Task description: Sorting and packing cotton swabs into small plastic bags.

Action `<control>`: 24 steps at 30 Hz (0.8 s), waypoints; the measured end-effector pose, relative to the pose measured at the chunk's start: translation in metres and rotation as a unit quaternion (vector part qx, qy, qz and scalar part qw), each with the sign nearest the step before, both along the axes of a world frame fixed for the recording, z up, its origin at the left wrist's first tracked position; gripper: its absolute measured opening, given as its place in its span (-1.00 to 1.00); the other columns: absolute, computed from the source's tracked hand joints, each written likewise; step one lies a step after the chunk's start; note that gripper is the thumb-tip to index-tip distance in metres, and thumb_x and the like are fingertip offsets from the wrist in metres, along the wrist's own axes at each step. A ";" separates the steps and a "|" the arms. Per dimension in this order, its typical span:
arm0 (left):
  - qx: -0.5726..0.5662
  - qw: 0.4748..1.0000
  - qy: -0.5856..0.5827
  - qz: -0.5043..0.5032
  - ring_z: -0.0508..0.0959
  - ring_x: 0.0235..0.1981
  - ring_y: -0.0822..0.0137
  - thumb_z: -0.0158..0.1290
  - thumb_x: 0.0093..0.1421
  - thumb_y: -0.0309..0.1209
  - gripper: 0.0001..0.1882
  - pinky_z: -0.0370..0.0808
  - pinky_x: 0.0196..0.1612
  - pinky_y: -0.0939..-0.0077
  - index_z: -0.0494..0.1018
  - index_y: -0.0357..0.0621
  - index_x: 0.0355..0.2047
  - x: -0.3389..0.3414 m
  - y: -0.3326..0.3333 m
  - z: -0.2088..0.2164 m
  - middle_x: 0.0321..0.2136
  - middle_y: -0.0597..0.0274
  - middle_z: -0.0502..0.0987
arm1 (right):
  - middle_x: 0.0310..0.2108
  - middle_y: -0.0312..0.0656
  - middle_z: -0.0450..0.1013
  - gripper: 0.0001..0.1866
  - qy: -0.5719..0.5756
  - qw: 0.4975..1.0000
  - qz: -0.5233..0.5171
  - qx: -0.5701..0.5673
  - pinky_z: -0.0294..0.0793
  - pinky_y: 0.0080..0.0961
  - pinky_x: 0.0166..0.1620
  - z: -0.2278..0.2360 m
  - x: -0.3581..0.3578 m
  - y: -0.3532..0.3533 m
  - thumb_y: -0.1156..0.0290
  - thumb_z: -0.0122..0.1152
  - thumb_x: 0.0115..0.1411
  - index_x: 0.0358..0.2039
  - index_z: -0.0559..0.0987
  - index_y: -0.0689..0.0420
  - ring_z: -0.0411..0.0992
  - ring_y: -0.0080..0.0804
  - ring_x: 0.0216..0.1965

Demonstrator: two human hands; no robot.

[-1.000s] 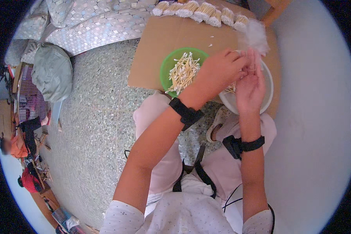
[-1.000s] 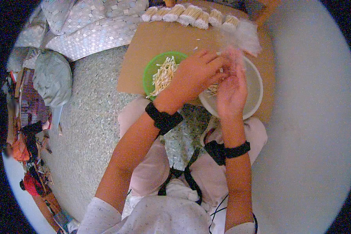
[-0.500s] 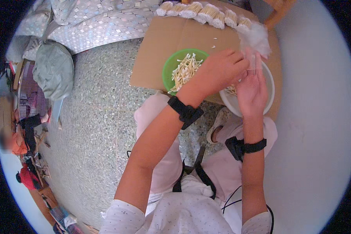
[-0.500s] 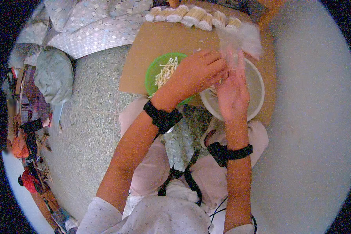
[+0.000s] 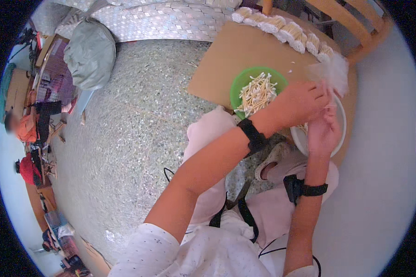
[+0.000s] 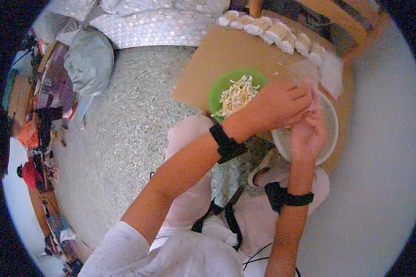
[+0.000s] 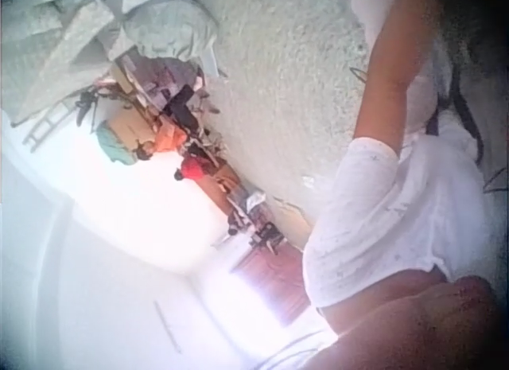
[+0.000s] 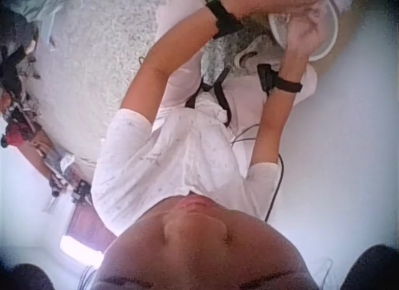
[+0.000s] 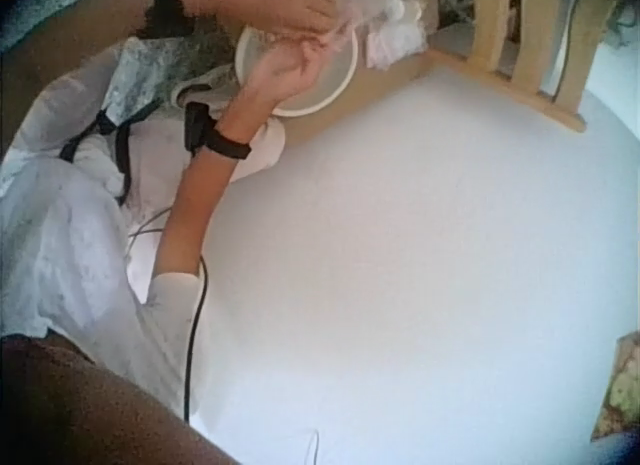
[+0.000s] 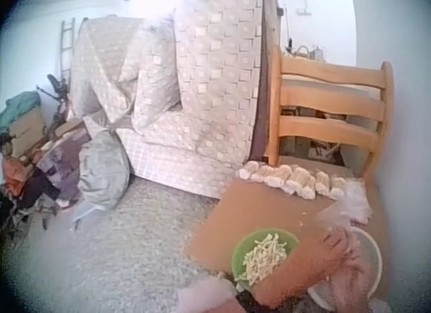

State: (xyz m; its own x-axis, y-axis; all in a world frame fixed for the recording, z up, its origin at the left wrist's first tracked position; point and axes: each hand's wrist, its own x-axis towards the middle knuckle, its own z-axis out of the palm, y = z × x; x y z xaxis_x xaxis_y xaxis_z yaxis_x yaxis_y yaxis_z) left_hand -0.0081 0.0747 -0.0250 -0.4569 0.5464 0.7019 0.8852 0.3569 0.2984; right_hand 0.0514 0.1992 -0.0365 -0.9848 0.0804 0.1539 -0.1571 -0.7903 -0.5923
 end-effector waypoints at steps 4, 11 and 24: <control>-0.022 0.998 -0.045 0.037 0.52 -0.28 0.07 0.03 0.05 -0.28 -0.78 0.48 -0.27 0.20 0.41 -0.10 -0.32 -0.003 -0.006 0.000 -0.32 0.10 0.50 | 0.25 -0.09 0.10 -0.33 -0.071 0.996 0.042 0.022 0.00 -0.32 0.28 -0.004 -0.001 -0.003 0.47 -0.04 0.09 0.24 0.09 0.27 0.07 -0.23 0.26; -0.007 0.991 -0.128 0.044 0.54 -0.39 0.02 0.03 0.03 -0.30 -0.79 0.48 -0.37 0.17 0.41 -0.12 -0.35 0.004 -0.005 0.008 -0.42 0.07 0.52 | 0.11 -0.21 0.27 -0.56 -0.132 0.981 0.012 0.142 0.11 -0.40 0.21 0.001 -0.003 -0.012 0.33 -0.11 0.24 0.12 0.27 0.17 0.21 -0.39 0.15; -0.005 0.988 -0.141 0.061 0.52 -0.39 -0.04 0.09 0.02 -0.33 -0.75 0.45 -0.39 0.13 0.35 -0.11 -0.30 0.015 -0.017 0.014 -0.42 0.01 0.50 | -0.08 -0.19 0.41 -0.60 -0.089 0.886 -0.112 0.441 0.29 -0.50 0.05 -0.015 -0.011 -0.016 0.25 -0.08 0.28 0.00 0.43 0.26 0.35 -0.41 -0.03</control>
